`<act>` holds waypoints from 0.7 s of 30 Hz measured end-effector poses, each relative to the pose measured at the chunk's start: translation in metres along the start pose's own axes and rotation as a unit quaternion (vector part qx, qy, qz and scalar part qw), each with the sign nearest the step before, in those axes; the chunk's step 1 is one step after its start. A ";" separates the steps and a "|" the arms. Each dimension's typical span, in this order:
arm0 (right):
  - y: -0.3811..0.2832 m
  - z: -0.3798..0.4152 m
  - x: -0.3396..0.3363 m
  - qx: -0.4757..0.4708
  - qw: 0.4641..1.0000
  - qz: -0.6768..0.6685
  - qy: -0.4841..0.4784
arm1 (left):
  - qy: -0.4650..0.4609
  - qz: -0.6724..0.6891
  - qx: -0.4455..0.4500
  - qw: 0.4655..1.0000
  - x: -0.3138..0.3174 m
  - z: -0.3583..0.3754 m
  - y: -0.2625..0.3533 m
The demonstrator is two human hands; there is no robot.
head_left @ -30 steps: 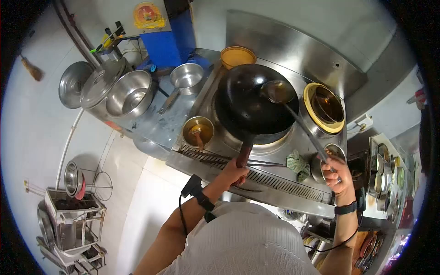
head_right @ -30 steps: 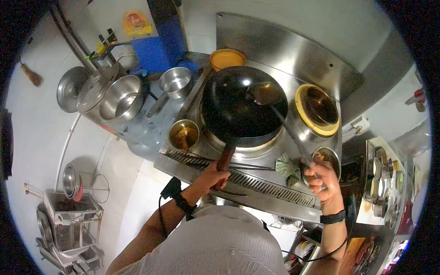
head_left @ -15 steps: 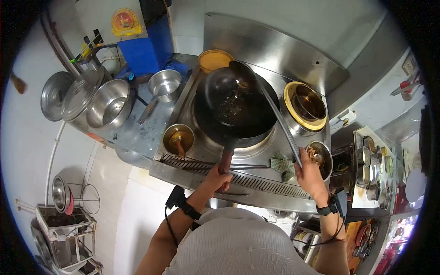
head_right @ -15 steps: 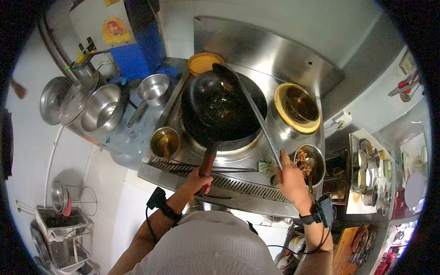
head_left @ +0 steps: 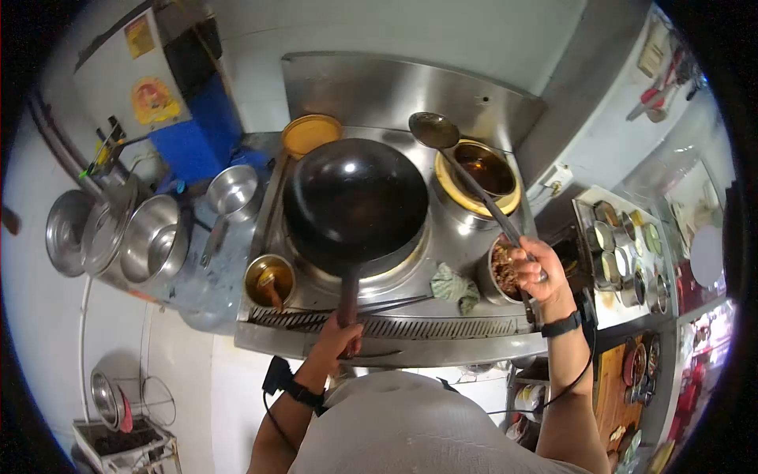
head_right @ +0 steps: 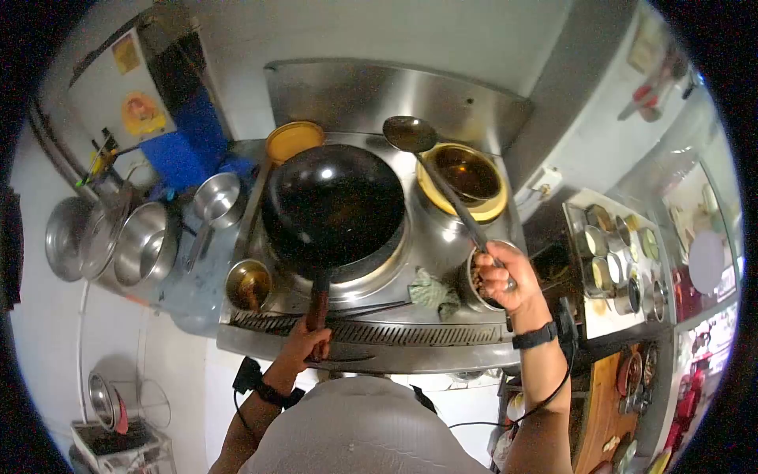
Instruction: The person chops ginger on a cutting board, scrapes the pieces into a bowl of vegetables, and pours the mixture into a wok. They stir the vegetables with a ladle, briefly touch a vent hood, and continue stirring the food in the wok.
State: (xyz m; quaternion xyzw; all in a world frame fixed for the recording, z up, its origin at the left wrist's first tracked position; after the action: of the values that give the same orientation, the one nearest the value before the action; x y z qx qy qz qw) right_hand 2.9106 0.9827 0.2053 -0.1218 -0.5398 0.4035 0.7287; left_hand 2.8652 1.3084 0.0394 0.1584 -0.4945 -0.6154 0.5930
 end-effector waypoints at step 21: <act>-0.065 -0.066 -0.101 0.037 0.986 0.096 0.132 | 0.020 0.032 0.015 0.999 -0.005 -0.001 -0.005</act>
State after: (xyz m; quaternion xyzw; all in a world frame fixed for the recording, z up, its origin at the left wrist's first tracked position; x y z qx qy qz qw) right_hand 2.9892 0.8853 0.1497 -0.1980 -0.4091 0.4719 0.7555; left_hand 2.8646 1.3115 0.0324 0.1638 -0.4962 -0.5858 0.6196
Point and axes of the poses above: each hand's wrist, its own z-axis away from the middle knuckle, its own x-axis out of the palm, y = z × x, the point moved 5 cm from there along -z, towards the middle knuckle, and after that the axes turned 7 degrees about -y, right-handed, at the moved point
